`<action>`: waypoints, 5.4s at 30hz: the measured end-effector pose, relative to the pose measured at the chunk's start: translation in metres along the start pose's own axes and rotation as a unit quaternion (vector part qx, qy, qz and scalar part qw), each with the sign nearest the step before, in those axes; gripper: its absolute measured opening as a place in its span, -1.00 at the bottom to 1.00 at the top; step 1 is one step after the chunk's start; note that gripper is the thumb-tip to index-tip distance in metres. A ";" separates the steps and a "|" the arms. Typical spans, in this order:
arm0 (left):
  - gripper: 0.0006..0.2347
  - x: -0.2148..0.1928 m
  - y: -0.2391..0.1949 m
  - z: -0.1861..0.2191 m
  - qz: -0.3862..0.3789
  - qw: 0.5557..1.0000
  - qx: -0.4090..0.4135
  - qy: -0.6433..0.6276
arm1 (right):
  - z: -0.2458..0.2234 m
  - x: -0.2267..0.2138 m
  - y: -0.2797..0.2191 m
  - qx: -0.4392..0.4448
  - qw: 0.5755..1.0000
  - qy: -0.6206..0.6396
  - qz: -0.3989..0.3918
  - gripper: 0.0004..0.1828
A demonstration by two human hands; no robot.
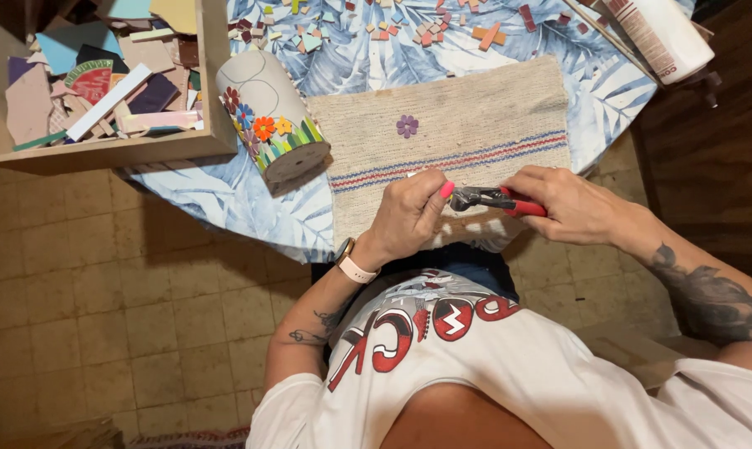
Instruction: Trimming small mosaic tiles using tile nippers and selecting them from a storage box
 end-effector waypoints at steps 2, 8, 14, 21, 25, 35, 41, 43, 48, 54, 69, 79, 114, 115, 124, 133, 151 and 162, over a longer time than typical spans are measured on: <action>-0.82 0.000 0.001 0.001 -0.001 1.000 0.001 0.000 | 0.001 0.001 0.000 -0.001 1.000 -0.004 0.001 -0.59; -0.83 -0.001 0.001 0.001 -0.003 1.000 0.005 0.000 | 0.002 0.002 0.000 0.004 1.000 -0.009 -0.002 -0.59; -0.83 0.000 0.000 0.000 -0.002 1.000 0.007 0.004 | 0.000 0.001 0.000 -0.001 1.000 -0.012 -0.001 -0.57; -0.82 0.000 0.000 0.000 0.002 1.000 0.006 -0.004 | -0.002 -0.001 0.000 -0.001 1.000 0.004 0.002 -0.62; -0.83 0.001 0.000 -0.001 0.003 1.000 0.009 -0.007 | 0.008 0.010 0.000 0.002 1.000 0.014 0.008 -0.67; -0.79 0.001 0.001 -0.004 0.033 0.999 0.002 -0.025 | 0.003 0.004 0.000 0.003 0.996 0.037 0.077 -0.72; -0.77 0.001 0.002 -0.004 0.073 0.996 -0.023 -0.052 | 0.019 0.010 -0.004 0.016 0.978 0.011 0.206 -0.62; -0.77 0.000 0.000 -0.003 0.091 0.994 -0.035 -0.057 | 0.030 0.013 -0.004 0.026 0.965 -0.008 0.262 -0.60; -0.74 -0.004 0.002 -0.006 0.136 0.982 -0.103 -0.076 | 0.040 0.006 0.007 0.188 0.879 -0.255 0.357 -0.45; -0.75 -0.012 0.008 -0.011 0.143 0.976 -0.145 -0.079 | 0.045 0.012 0.018 0.205 0.887 -0.229 0.345 -0.40; -0.77 -0.016 0.022 -0.037 0.150 0.969 -0.180 -0.082 | -0.046 0.008 0.055 -0.025 0.901 0.185 0.392 -0.75; -0.67 -0.016 0.024 -0.037 0.150 0.971 -0.159 -0.099 | -0.047 0.001 0.059 -0.016 0.901 0.200 0.385 -0.75; -0.84 -0.005 0.013 -0.026 0.110 0.982 -0.134 -0.076 | -0.057 -0.001 0.045 -0.057 0.872 0.069 0.482 -0.83; -0.84 -0.006 0.014 -0.025 0.109 0.982 -0.132 -0.076 | -0.060 -0.002 0.045 -0.057 0.871 0.068 0.483 -0.83; -0.80 -0.004 0.010 -0.025 0.089 0.972 -0.148 -0.162 | -0.043 0.007 0.040 -0.068 0.867 0.177 0.461 -0.81; -0.77 0.002 0.009 -0.021 0.049 0.962 -0.156 -0.221 | -0.055 -0.013 0.030 -0.070 0.857 0.206 0.467 -0.91; -0.74 0.007 0.013 -0.013 -0.004 0.971 -0.135 -0.195 | -0.046 -0.009 0.024 -0.081 0.844 0.223 0.481 -0.87; -0.69 0.006 0.014 -0.011 0.054 0.973 -0.153 -0.165 | -0.033 -0.017 0.015 -0.057 0.874 0.102 0.471 -0.91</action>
Point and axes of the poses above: each hand's wrist, its own y-axis towards the middle knuckle, its own x-axis out of the palm, z = x × y, the point moved 5 cm from there along y, towards the middle knuckle, and after that the axes turned 11 degrees about -y, right-handed, at the moved point
